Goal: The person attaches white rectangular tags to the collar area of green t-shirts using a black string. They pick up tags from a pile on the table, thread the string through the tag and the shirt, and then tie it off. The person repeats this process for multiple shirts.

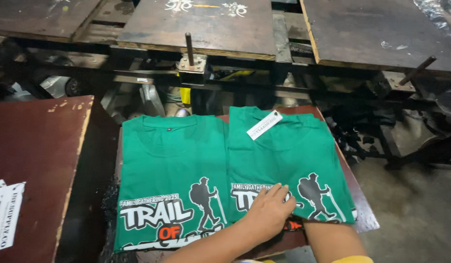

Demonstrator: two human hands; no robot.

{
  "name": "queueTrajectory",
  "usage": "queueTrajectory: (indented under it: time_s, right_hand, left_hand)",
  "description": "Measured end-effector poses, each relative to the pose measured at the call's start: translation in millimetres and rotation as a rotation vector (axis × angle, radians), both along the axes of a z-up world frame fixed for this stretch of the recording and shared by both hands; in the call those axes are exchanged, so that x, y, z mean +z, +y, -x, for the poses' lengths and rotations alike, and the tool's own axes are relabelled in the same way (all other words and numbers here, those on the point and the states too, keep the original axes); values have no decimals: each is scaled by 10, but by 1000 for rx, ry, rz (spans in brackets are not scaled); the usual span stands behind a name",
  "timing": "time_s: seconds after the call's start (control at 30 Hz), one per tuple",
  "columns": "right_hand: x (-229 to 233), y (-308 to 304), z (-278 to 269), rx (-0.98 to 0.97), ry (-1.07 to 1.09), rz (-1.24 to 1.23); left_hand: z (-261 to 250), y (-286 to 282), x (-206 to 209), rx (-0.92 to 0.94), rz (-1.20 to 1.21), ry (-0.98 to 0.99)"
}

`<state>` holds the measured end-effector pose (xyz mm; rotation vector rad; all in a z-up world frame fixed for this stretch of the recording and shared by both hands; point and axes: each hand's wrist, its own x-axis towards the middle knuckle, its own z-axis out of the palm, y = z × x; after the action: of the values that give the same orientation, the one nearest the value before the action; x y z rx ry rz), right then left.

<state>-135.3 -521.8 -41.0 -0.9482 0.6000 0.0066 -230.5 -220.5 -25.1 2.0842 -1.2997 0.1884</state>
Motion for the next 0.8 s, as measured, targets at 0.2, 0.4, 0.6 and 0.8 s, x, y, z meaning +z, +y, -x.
queueTrajectory:
  time_s: [0.2,0.4,0.6,0.8]
  right_hand:
    - [22,-277,-182,45,2,-56]
    - [67,-511,-350,71,-13,-127]
    - [396,-532,-322,-8,167,1322]
    - [308,458,-398,7,-431,1656]
  left_hand:
    - [46,-36,31,32,69,-75]
    - [-34,-126,376,25,-156,261]
    - [-1631,-547,500,436,-51,-160]
    - [-2787,-982,141,437,-342,-45]
